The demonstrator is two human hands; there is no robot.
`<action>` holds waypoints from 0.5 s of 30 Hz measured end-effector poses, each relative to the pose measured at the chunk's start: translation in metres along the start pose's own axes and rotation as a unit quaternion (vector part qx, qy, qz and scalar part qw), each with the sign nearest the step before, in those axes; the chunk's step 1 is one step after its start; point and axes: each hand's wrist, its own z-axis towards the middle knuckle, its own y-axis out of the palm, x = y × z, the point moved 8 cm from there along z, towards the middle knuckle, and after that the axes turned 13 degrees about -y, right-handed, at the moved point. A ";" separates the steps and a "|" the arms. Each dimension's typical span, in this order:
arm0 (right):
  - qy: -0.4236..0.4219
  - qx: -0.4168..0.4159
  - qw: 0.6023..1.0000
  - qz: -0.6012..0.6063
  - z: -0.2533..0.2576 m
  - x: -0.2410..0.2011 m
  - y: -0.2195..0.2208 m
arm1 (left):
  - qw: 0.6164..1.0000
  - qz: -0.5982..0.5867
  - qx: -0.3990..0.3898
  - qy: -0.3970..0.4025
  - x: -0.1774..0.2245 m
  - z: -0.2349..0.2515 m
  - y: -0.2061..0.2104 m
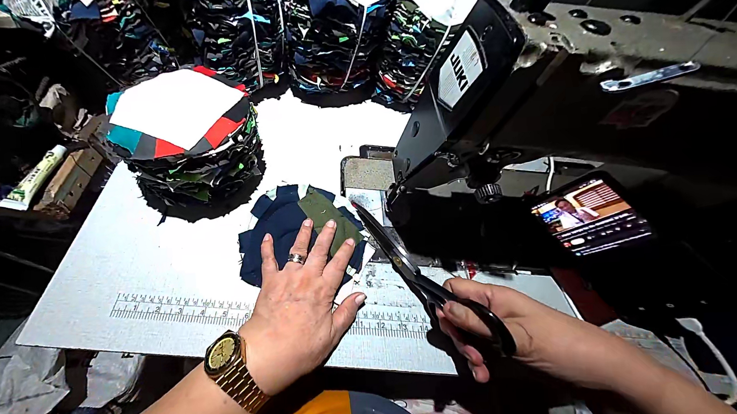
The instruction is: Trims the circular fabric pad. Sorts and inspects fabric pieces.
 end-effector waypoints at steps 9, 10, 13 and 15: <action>-0.042 -0.045 0.998 -0.026 -0.049 0.014 0.001 | 1.000 0.007 -0.003 0.022 0.007 -0.025 -0.002; -0.055 -0.058 0.996 -0.041 -0.058 0.014 0.001 | 1.000 0.005 -0.005 0.030 0.008 -0.032 -0.002; -0.084 -0.091 0.989 -0.078 -0.080 0.016 0.004 | 0.998 -0.003 -0.016 0.065 0.010 -0.049 -0.004; -0.071 -0.090 0.990 -0.087 -0.092 0.021 0.008 | 0.996 -0.013 -0.020 0.091 0.008 -0.058 -0.004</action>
